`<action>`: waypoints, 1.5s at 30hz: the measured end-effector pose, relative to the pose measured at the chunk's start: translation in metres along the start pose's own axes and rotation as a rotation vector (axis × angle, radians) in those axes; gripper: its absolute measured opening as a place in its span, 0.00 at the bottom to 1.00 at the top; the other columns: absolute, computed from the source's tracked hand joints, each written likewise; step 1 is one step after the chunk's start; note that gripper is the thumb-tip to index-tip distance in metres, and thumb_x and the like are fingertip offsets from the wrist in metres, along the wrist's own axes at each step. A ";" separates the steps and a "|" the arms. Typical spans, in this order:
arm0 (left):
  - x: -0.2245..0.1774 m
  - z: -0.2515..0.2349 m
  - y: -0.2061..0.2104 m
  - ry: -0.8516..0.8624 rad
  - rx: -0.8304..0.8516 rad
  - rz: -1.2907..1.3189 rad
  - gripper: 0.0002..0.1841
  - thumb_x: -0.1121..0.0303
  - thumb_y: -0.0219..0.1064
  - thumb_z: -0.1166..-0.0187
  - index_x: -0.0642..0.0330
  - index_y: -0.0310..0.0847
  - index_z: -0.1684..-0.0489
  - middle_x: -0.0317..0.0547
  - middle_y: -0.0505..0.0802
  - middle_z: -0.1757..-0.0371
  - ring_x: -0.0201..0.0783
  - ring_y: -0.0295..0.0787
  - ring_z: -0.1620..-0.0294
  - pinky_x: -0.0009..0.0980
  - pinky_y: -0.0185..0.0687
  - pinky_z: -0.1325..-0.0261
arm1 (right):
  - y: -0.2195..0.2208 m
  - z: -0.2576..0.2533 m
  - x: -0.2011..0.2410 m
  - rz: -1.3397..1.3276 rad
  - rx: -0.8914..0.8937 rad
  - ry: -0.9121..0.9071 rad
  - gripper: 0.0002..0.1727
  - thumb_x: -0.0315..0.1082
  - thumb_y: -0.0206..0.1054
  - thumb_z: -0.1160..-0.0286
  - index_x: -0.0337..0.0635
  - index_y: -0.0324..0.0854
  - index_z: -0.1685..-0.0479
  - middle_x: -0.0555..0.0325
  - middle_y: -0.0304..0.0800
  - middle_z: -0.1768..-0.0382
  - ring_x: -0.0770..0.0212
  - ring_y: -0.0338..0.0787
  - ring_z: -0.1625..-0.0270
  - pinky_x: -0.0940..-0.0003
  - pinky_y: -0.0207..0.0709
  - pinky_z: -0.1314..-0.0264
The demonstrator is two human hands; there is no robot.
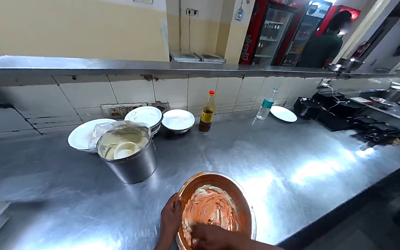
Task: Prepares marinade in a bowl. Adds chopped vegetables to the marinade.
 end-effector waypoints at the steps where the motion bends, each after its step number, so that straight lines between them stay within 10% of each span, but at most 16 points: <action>1: 0.002 -0.001 -0.001 0.002 0.005 0.006 0.19 0.69 0.54 0.09 0.72 0.80 0.30 0.63 0.92 0.41 0.50 0.90 0.39 0.47 0.79 0.30 | -0.001 0.015 -0.005 0.041 0.115 -0.007 0.20 0.32 0.59 0.11 0.28 0.82 0.30 0.31 0.82 0.26 0.34 0.79 0.21 0.37 0.64 0.15; 3: 0.002 0.000 -0.001 0.015 0.022 0.032 0.19 0.69 0.54 0.10 0.72 0.79 0.29 0.63 0.92 0.41 0.49 0.90 0.39 0.45 0.79 0.30 | -0.039 0.035 -0.036 0.148 0.154 0.140 0.15 0.29 0.68 0.19 0.27 0.87 0.42 0.30 0.90 0.42 0.32 0.87 0.34 0.32 0.72 0.27; 5: 0.000 0.000 0.000 0.024 0.023 0.046 0.19 0.70 0.54 0.09 0.73 0.79 0.29 0.63 0.92 0.40 0.48 0.90 0.38 0.44 0.79 0.29 | -0.079 0.022 -0.051 0.195 -0.057 0.340 0.17 0.31 0.64 0.18 0.26 0.83 0.38 0.28 0.85 0.36 0.32 0.83 0.28 0.35 0.71 0.23; 8: 0.002 -0.002 0.001 0.018 0.000 0.043 0.18 0.69 0.54 0.09 0.71 0.81 0.32 0.60 0.93 0.43 0.46 0.91 0.42 0.44 0.80 0.32 | -0.027 -0.010 -0.015 -0.029 -0.137 0.139 0.26 0.32 0.60 0.13 0.25 0.72 0.21 0.29 0.70 0.17 0.36 0.68 0.13 0.43 0.57 0.09; 13: 0.001 -0.001 -0.001 0.007 0.023 0.063 0.18 0.70 0.54 0.09 0.72 0.81 0.32 0.61 0.92 0.43 0.45 0.91 0.42 0.42 0.80 0.32 | -0.054 0.026 -0.046 0.152 0.080 0.222 0.17 0.30 0.63 0.16 0.28 0.84 0.37 0.28 0.88 0.38 0.31 0.85 0.31 0.33 0.71 0.25; 16: 0.001 -0.001 0.000 0.003 0.016 0.043 0.18 0.69 0.54 0.09 0.71 0.80 0.31 0.61 0.92 0.42 0.46 0.90 0.40 0.43 0.79 0.30 | -0.056 -0.009 -0.031 0.052 -0.184 0.279 0.24 0.32 0.58 0.12 0.28 0.73 0.22 0.30 0.73 0.20 0.36 0.73 0.16 0.42 0.62 0.12; 18: -0.001 -0.006 -0.001 0.004 0.024 0.004 0.18 0.69 0.54 0.09 0.71 0.81 0.32 0.62 0.92 0.43 0.48 0.90 0.41 0.46 0.79 0.31 | -0.009 -0.011 -0.004 -0.025 -0.058 0.090 0.25 0.33 0.55 0.09 0.25 0.70 0.19 0.28 0.66 0.15 0.33 0.64 0.11 0.41 0.53 0.08; 22: 0.003 -0.027 -0.003 -0.013 0.103 0.071 0.16 0.68 0.60 0.12 0.69 0.81 0.34 0.54 0.92 0.54 0.39 0.89 0.56 0.38 0.83 0.44 | -0.035 0.037 -0.039 0.126 0.120 0.143 0.14 0.27 0.65 0.19 0.30 0.88 0.41 0.32 0.90 0.41 0.33 0.87 0.34 0.33 0.73 0.27; 27: 0.009 0.003 -0.018 -0.159 0.028 0.197 0.28 0.61 0.49 0.06 0.74 0.60 0.15 0.71 0.73 0.18 0.59 0.73 0.20 0.50 0.68 0.18 | -0.046 0.021 -0.028 0.025 -0.178 0.378 0.22 0.24 0.56 0.15 0.30 0.78 0.25 0.31 0.80 0.25 0.35 0.79 0.22 0.39 0.67 0.17; 31: 0.020 0.087 -0.005 -0.172 0.007 0.243 0.25 0.71 0.50 0.10 0.82 0.59 0.21 0.77 0.81 0.34 0.56 0.83 0.35 0.48 0.78 0.30 | -0.081 0.028 -0.043 -0.038 -0.178 0.440 0.20 0.36 0.56 0.10 0.28 0.85 0.37 0.30 0.87 0.37 0.35 0.85 0.31 0.38 0.72 0.25; 34: 0.019 0.086 0.000 -0.182 0.025 0.398 0.26 0.76 0.50 0.11 0.79 0.56 0.15 0.74 0.79 0.27 0.47 0.84 0.31 0.40 0.78 0.27 | -0.102 -0.004 -0.028 0.070 -0.161 0.607 0.24 0.40 0.51 0.07 0.24 0.79 0.33 0.26 0.81 0.30 0.32 0.80 0.24 0.37 0.69 0.21; 40: 0.019 0.028 -0.009 -0.173 0.026 0.456 0.21 0.72 0.46 0.08 0.72 0.71 0.21 0.61 0.83 0.26 0.42 0.84 0.30 0.39 0.77 0.26 | 0.000 -0.048 0.062 0.190 -0.029 0.238 0.20 0.30 0.60 0.16 0.17 0.78 0.38 0.21 0.74 0.27 0.26 0.74 0.23 0.35 0.70 0.22; 45: 0.008 0.015 -0.010 -0.054 -0.001 0.210 0.19 0.72 0.49 0.08 0.73 0.78 0.29 0.62 0.89 0.34 0.43 0.88 0.34 0.39 0.78 0.27 | -0.016 0.029 -0.019 0.239 0.093 -0.047 0.15 0.23 0.63 0.19 0.24 0.85 0.40 0.31 0.83 0.29 0.33 0.80 0.23 0.37 0.68 0.18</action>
Point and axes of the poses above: each hand's wrist, its own z-axis away from the middle knuckle, its own y-axis out of the palm, x = y × z, the point moved 6 cm from there along -z, towards the middle knuckle
